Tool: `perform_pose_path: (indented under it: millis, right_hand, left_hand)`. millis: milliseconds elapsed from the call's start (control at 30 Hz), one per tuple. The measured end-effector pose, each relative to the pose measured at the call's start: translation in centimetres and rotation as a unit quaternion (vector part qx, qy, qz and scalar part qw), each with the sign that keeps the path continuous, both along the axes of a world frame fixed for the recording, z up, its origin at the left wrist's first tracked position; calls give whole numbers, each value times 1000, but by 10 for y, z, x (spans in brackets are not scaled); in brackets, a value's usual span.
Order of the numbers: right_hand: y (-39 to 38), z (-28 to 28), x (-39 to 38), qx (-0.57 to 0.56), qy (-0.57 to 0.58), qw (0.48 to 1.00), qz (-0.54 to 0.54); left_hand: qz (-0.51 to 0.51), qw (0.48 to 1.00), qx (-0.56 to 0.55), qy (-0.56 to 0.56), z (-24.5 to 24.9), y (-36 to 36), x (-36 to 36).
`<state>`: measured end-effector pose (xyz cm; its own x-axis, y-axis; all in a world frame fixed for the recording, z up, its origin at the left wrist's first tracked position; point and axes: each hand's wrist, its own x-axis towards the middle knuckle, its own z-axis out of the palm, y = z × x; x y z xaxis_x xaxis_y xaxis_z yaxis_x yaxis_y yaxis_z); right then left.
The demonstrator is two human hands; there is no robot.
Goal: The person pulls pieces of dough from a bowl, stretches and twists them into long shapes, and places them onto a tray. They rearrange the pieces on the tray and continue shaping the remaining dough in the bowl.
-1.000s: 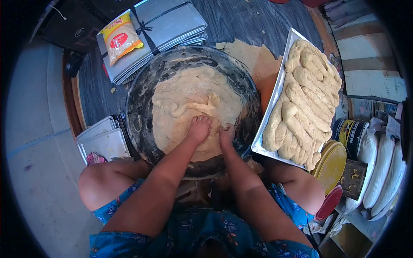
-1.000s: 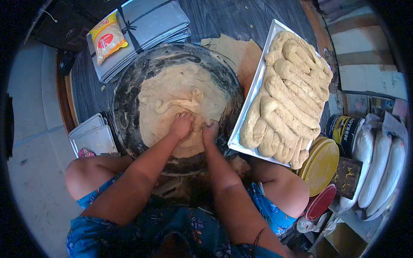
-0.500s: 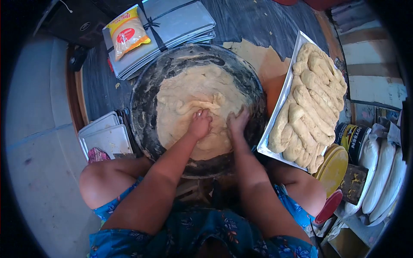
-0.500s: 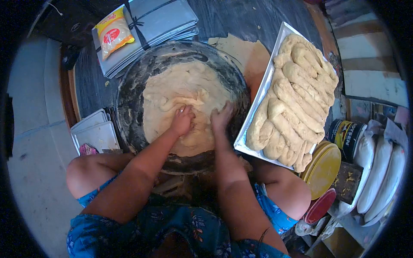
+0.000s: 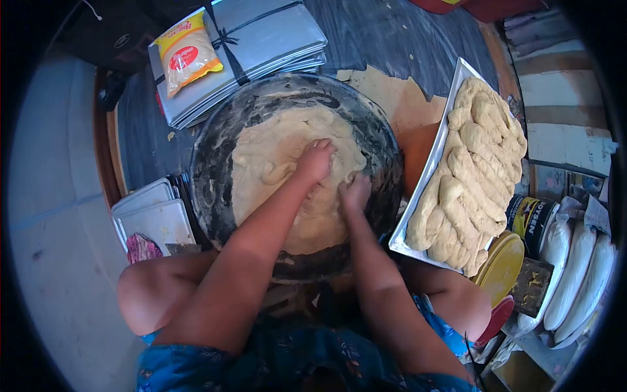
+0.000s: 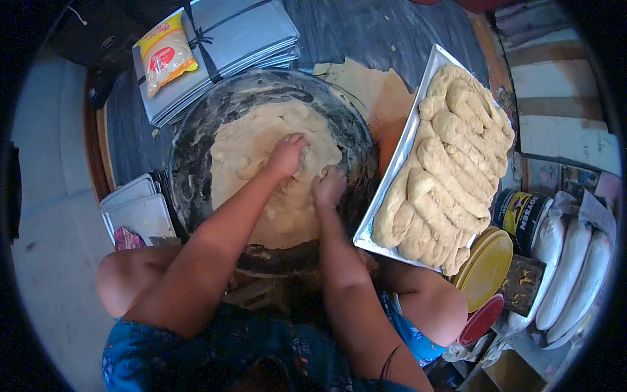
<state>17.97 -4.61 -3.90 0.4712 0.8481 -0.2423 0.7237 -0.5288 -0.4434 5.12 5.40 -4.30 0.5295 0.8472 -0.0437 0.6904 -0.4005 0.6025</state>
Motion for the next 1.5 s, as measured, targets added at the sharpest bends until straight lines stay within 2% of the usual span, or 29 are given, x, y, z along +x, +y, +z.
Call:
perform_pose_path:
  millis: [67, 100, 167, 300, 400, 500, 600, 700, 733, 833, 967, 1067, 1167, 1267, 1300, 1367, 1400, 1500]
  right_hand:
    - [-10, -4, 0, 61, 103, 992, -51]
    - [-12, -8, 3, 92, 154, 981, -75]
    - [-11, -18, 11, 82, 79, 991, -70]
    - [-11, -20, 17, 53, -5, 998, -34]
    - [-11, -12, 10, 26, 93, 995, -16]
    - [-27, -3, 5, 64, 23, 995, 75]
    - [-22, 10, 8, -8, 39, 997, 59]
    - [4, 40, -4, 63, -91, 994, 19]
    - [13, 30, -1, 97, -76, 991, 47]
    - [42, 8, 2, 38, -14, 982, 183]
    - [53, 5, -12, -47, -81, 982, 162]
    - [50, 4, -8, -52, -76, 982, 162]
    - [34, 4, 0, 0, -43, 983, 176]
    - [10, -23, 31, 135, 182, 960, 162]
    - [6, -27, 33, 136, 294, 944, 60]
    - [0, -36, 36, 126, 492, 849, -148]
    - [5, -32, 35, 158, 519, 822, -174]
    - [17, -24, 19, 151, 391, 902, -107]
  left_hand:
    - [-57, 998, -17, 31, -5, 17, 20]
    - [-46, 998, 2, 43, -14, 18, 25]
    - [-24, 997, 39, 70, -30, 18, 32]
    - [-60, 985, -46, 155, -5, 29, 23]
    - [-87, 980, -32, 173, 0, 28, 17]
    - [-87, 984, 0, 155, -9, 11, 4]
    - [-92, 988, 29, 122, -3, -8, -11]
    - [-79, 991, 34, 105, 4, -20, -21]
    - [-71, 993, 24, 96, 7, -22, -20]
    - [-63, 994, 7, 90, 17, -21, -16]
    - [-57, 994, 56, 73, 12, 0, -13]
    - [-36, 990, 42, 129, -21, 30, -20]
    - [-87, 981, 48, 169, -24, 54, -41]
    - [-102, 974, 38, 197, -16, 64, -46]
    - [-107, 971, 29, 209, -15, 65, -47]
    - [-70, 975, 36, 207, -21, 61, -47]
    - [-51, 976, 40, 207, -17, 60, -46]
    - [-79, 972, 38, 217, -3, 53, -48]
